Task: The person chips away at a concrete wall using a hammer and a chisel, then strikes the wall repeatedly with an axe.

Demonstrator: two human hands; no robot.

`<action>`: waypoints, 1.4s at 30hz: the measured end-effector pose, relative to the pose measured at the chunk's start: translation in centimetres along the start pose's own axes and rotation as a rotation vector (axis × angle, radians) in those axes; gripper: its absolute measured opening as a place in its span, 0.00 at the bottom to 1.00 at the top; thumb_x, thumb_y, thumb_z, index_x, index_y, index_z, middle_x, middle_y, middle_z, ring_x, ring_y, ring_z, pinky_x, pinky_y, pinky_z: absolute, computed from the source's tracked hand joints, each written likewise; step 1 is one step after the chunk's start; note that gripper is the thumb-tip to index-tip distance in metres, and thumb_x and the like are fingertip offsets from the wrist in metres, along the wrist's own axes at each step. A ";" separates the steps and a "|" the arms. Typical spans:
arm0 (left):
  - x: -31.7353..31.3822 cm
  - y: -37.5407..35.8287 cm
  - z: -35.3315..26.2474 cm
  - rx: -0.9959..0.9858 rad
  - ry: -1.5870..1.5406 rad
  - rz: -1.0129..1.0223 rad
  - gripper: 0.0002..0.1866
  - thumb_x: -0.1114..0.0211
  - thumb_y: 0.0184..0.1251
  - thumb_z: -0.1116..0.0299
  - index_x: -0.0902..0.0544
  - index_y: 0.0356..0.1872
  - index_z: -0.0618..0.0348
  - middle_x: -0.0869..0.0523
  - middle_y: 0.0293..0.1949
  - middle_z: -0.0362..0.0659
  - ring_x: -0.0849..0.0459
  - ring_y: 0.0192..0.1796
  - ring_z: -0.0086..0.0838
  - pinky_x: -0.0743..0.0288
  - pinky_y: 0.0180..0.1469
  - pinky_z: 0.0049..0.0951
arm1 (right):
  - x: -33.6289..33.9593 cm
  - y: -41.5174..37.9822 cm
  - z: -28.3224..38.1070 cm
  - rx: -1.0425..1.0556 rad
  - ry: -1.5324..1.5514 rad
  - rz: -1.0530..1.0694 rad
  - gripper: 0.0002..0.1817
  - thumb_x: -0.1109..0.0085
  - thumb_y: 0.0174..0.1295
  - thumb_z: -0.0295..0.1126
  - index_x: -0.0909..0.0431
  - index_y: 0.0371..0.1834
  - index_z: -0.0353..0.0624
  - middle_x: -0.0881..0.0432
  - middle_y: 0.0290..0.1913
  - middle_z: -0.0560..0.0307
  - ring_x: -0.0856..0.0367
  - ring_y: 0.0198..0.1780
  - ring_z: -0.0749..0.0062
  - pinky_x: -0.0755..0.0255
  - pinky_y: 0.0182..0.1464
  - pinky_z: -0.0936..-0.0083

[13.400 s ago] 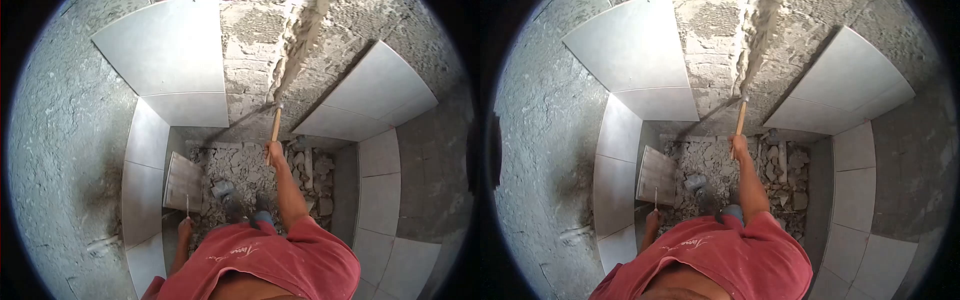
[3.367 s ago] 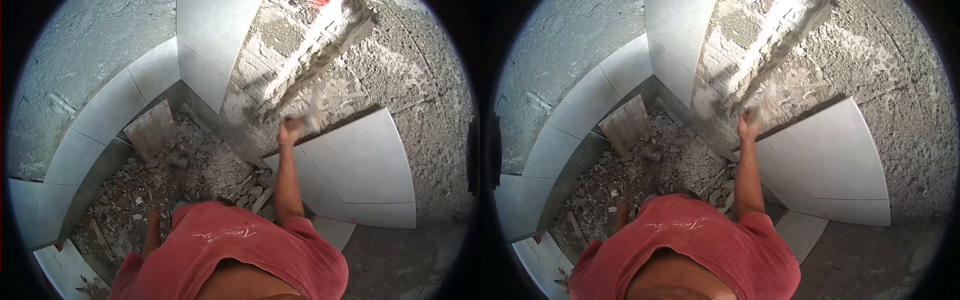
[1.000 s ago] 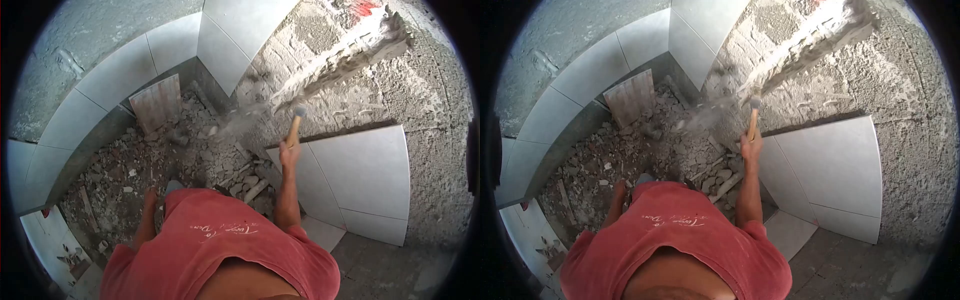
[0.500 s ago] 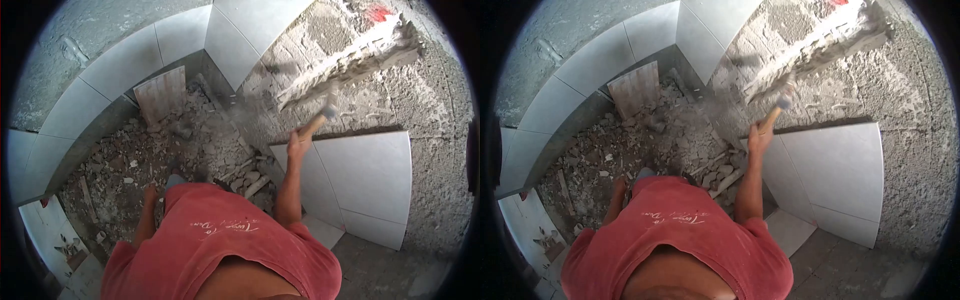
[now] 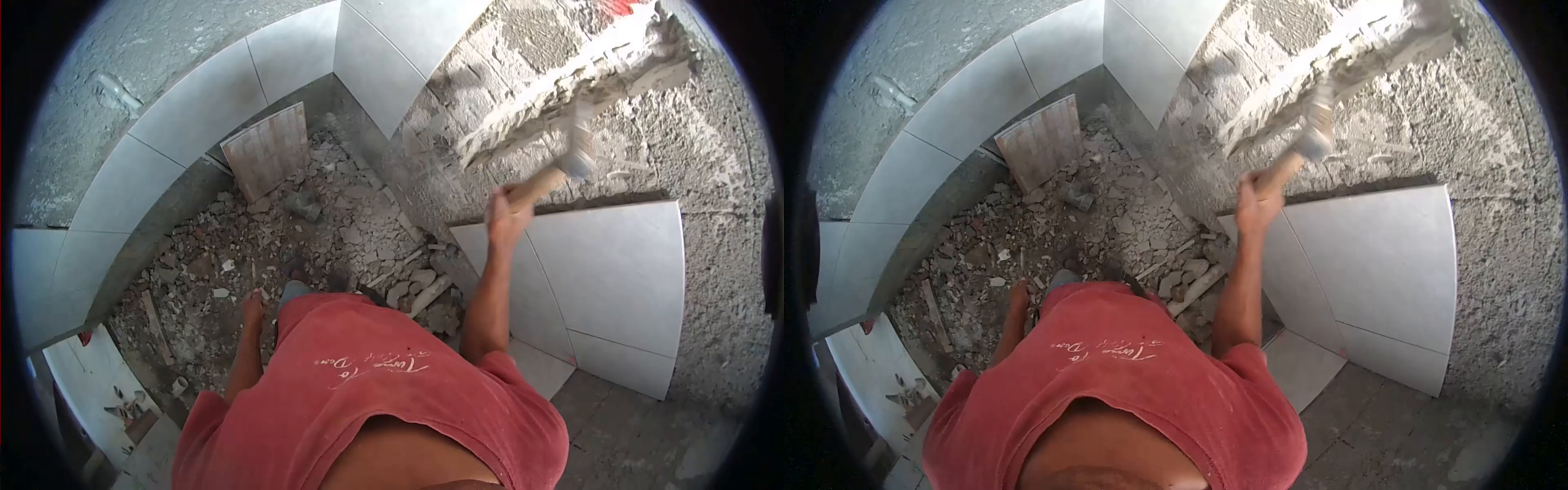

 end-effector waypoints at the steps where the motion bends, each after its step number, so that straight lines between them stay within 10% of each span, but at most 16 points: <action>1: -0.5 -0.8 -1.2 -0.006 0.050 -0.017 0.14 0.49 0.64 0.59 0.25 0.26 0.58 0.29 0.16 0.37 0.32 0.18 0.23 0.42 0.20 0.27 | 0.5 1.1 2.2 0.126 0.080 -0.078 0.08 0.46 0.48 0.30 0.29 0.27 0.35 0.29 0.23 0.58 0.31 0.24 0.77 0.33 0.30 0.78; 4: -0.7 -1.9 -3.0 0.010 0.145 -0.009 0.14 0.50 0.64 0.59 0.25 0.26 0.58 0.30 0.15 0.37 0.32 0.18 0.23 0.41 0.20 0.27 | -0.4 1.6 0.9 0.613 0.194 -0.117 0.05 0.49 0.49 0.25 0.29 0.29 0.37 0.29 0.23 0.61 0.32 0.20 0.78 0.37 0.21 0.78; 8: -1.4 0.5 -2.1 -0.081 0.119 0.108 0.14 0.50 0.65 0.59 0.25 0.28 0.58 0.30 0.15 0.38 0.32 0.17 0.23 0.41 0.19 0.27 | -4.4 -7.1 -23.2 -0.827 -0.027 0.265 0.05 0.48 0.47 0.26 0.28 0.27 0.38 0.29 0.22 0.58 0.31 0.20 0.75 0.36 0.21 0.75; 9: -1.7 0.1 -3.2 -0.100 0.104 0.101 0.14 0.50 0.65 0.59 0.25 0.28 0.58 0.30 0.15 0.38 0.32 0.17 0.23 0.41 0.19 0.27 | -4.7 -6.7 -22.2 -0.804 -0.016 0.272 0.05 0.48 0.47 0.26 0.28 0.27 0.38 0.29 0.22 0.58 0.31 0.20 0.75 0.36 0.21 0.75; 11: -1.0 -1.9 -5.2 -0.011 0.114 0.018 0.14 0.51 0.65 0.60 0.25 0.29 0.58 0.28 0.17 0.38 0.32 0.17 0.23 0.41 0.19 0.27 | -4.7 -6.3 -18.1 -0.693 -0.300 0.303 0.14 0.47 0.47 0.29 0.27 0.35 0.31 0.25 0.25 0.49 0.25 0.28 0.61 0.32 0.34 0.67; 15: 0.0 -2.2 -3.4 0.000 0.062 -0.035 0.15 0.51 0.66 0.58 0.25 0.27 0.56 0.32 0.17 0.37 0.37 0.16 0.22 0.43 0.19 0.26 | -1.8 -0.2 0.1 0.158 -0.240 0.089 0.10 0.45 0.46 0.29 0.28 0.28 0.34 0.27 0.23 0.51 0.26 0.26 0.65 0.32 0.33 0.69; 18: 0.2 -0.1 -1.6 -0.040 0.020 -0.010 0.14 0.51 0.66 0.58 0.26 0.28 0.57 0.31 0.18 0.37 0.36 0.17 0.22 0.43 0.20 0.26 | -1.3 2.4 3.5 0.084 0.029 -0.007 0.10 0.43 0.47 0.30 0.28 0.29 0.34 0.26 0.26 0.48 0.26 0.31 0.64 0.32 0.37 0.69; 20: -0.2 -2.0 -2.7 -0.022 0.081 -0.009 0.14 0.51 0.66 0.58 0.26 0.28 0.57 0.31 0.18 0.37 0.35 0.18 0.22 0.43 0.21 0.27 | -1.0 1.7 4.9 0.616 0.435 -0.048 0.09 0.44 0.49 0.30 0.28 0.28 0.35 0.26 0.26 0.49 0.26 0.30 0.65 0.32 0.36 0.72; 23: 0.0 -2.4 -1.4 0.093 0.033 -0.095 0.16 0.50 0.65 0.57 0.26 0.25 0.57 0.30 0.19 0.38 0.35 0.18 0.23 0.43 0.22 0.27 | -3.1 -4.1 -18.4 -0.324 -0.394 0.092 0.11 0.49 0.55 0.34 0.27 0.28 0.34 0.26 0.26 0.50 0.27 0.28 0.63 0.33 0.32 0.71; 24: 0.5 -2.7 -0.4 0.098 0.038 -0.093 0.16 0.50 0.65 0.57 0.26 0.25 0.57 0.30 0.19 0.38 0.35 0.18 0.23 0.43 0.22 0.27 | -4.5 -9.0 -25.5 -1.000 0.011 0.364 0.13 0.51 0.57 0.35 0.27 0.32 0.32 0.25 0.29 0.47 0.26 0.29 0.58 0.33 0.31 0.66; 26: 0.3 -1.8 -0.9 0.014 0.120 0.026 0.16 0.51 0.66 0.59 0.27 0.40 0.64 0.26 0.20 0.43 0.30 0.21 0.26 0.38 0.24 0.29 | -5.4 -12.1 -24.3 -0.775 -0.547 0.567 0.15 0.50 0.56 0.34 0.28 0.36 0.30 0.22 0.31 0.42 0.24 0.29 0.56 0.31 0.32 0.63; 29: 2.0 -1.9 0.3 0.083 -0.028 -0.127 0.15 0.50 0.66 0.60 0.24 0.36 0.64 0.27 0.20 0.43 0.30 0.20 0.27 0.37 0.25 0.30 | -6.8 -12.3 -20.9 -0.207 -0.718 0.505 0.13 0.48 0.54 0.33 0.29 0.33 0.31 0.24 0.28 0.43 0.25 0.30 0.55 0.32 0.34 0.62; 32: 3.0 -1.9 3.0 0.074 0.045 -0.058 0.14 0.50 0.65 0.61 0.24 0.32 0.63 0.29 0.17 0.40 0.32 0.18 0.25 0.40 0.23 0.28 | -3.7 -6.4 -9.2 -0.250 -0.549 0.349 0.15 0.44 0.47 0.30 0.31 0.37 0.34 0.23 0.30 0.37 0.24 0.31 0.47 0.30 0.35 0.62; 36: 2.7 0.0 3.1 -0.085 0.173 0.028 0.13 0.50 0.64 0.61 0.25 0.29 0.61 0.29 0.15 0.38 0.34 0.15 0.24 0.42 0.20 0.27 | 1.9 1.0 2.6 0.152 0.029 -0.014 0.11 0.45 0.47 0.27 0.31 0.34 0.40 0.25 0.26 0.53 0.26 0.26 0.75 0.30 0.29 0.73; 39: 0.8 -3.5 -1.4 -0.071 0.142 -0.019 0.14 0.50 0.64 0.60 0.26 0.26 0.59 0.29 0.15 0.39 0.34 0.15 0.24 0.42 0.19 0.27 | 2.6 2.2 6.4 0.513 0.285 -0.086 0.11 0.46 0.49 0.28 0.31 0.37 0.40 0.28 0.31 0.56 0.29 0.28 0.76 0.33 0.30 0.81; 42: 0.5 -2.7 -0.8 0.071 0.078 -0.049 0.14 0.51 0.65 0.60 0.27 0.26 0.59 0.29 0.16 0.38 0.34 0.16 0.23 0.42 0.19 0.27 | 0.6 -0.4 -10.0 0.254 -0.114 -0.076 0.10 0.46 0.49 0.30 0.28 0.33 0.38 0.27 0.29 0.55 0.28 0.26 0.73 0.33 0.27 0.78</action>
Point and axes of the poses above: each hand's wrist, its own y-axis towards the middle knuckle, its own x-axis out of the back of the hand, z = x × y, the point moved 8 cm from there along y, towards the middle knuckle
